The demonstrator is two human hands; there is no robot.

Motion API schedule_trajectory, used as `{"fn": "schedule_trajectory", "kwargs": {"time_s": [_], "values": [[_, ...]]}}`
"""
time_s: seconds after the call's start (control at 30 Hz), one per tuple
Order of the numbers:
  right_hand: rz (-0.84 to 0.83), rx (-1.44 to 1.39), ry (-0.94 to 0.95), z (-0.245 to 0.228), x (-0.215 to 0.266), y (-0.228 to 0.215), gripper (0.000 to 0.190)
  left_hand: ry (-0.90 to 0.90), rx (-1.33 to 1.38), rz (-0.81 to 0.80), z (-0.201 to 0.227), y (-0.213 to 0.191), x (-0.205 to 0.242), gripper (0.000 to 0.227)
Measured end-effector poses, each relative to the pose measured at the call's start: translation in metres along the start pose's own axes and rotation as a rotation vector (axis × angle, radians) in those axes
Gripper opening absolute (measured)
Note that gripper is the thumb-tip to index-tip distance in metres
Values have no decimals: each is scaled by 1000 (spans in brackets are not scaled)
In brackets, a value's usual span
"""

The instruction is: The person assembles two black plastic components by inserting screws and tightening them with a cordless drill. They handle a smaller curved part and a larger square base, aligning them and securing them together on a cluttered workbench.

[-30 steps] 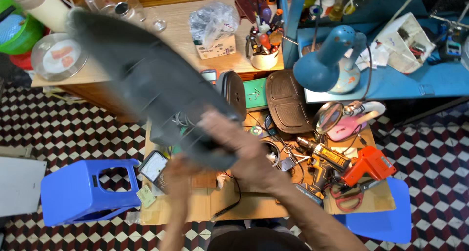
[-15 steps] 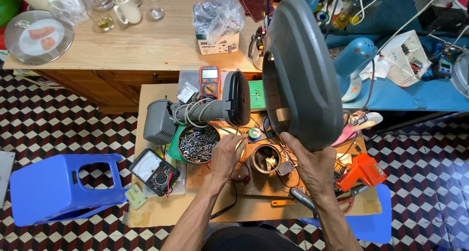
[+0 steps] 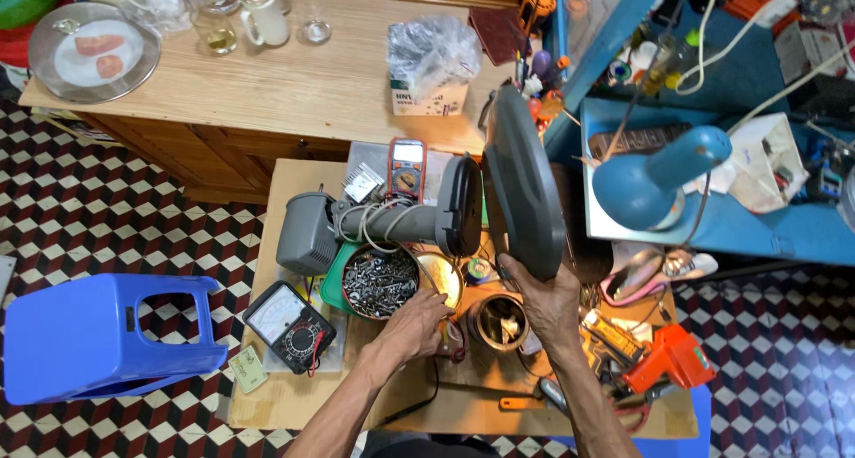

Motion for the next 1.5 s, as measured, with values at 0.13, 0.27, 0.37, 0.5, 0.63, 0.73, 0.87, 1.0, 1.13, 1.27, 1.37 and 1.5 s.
{"fn": "schedule_trajectory", "kwargs": {"time_s": [0.13, 0.27, 0.37, 0.5, 0.63, 0.73, 0.87, 1.0, 1.13, 1.27, 1.37, 1.5], "values": [[4, 29, 62, -3, -16, 15, 26, -267, 392, -212, -31, 11, -21, 64], [24, 64, 165, -7, -31, 24, 26, -701, 805, -198, -51, 8, -52, 69], [-1, 96, 123, -6, -39, 31, 26, -987, 1508, 88, -64, 1, -57, 80], [-15, 184, 136, 5, -48, 35, 26, -985, 1949, 427, -76, -9, -71, 99], [-66, 280, 70, 16, -55, 37, 27, -1089, 2047, 599, -70, -4, -87, 103], [-102, 286, -13, 17, -59, 41, 29, -1074, 2237, 766, -67, -8, -106, 103], [-184, 278, -125, 16, -58, 46, 34, -1168, 2151, 812, -65, -7, -115, 89], [-111, 345, 47, 25, -56, 39, 30, -1147, 2133, 860, -65, -9, -115, 76], [-104, 335, 21, 24, -47, 37, 28, -1115, 2136, 898, -61, -17, -110, 67], [-66, 274, 73, 21, -39, 37, 31, -1053, 2164, 832, -52, -32, -101, 68], [4, 329, 189, 17, -41, 28, 32, -986, 2153, 800, -50, -44, -94, 71], [-15, 150, 257, 10, -50, 19, 42, -1057, 2096, 731, -47, -52, -88, 78]]}}
Point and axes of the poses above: each hand's wrist, its own x-axis away from the middle knuckle, its own y-axis out of the palm, z = x × y, the point moved 4 cm from there along -x, towards the middle knuckle, and after that the axes turned 9 degrees about -x, right-handed, at the moved point
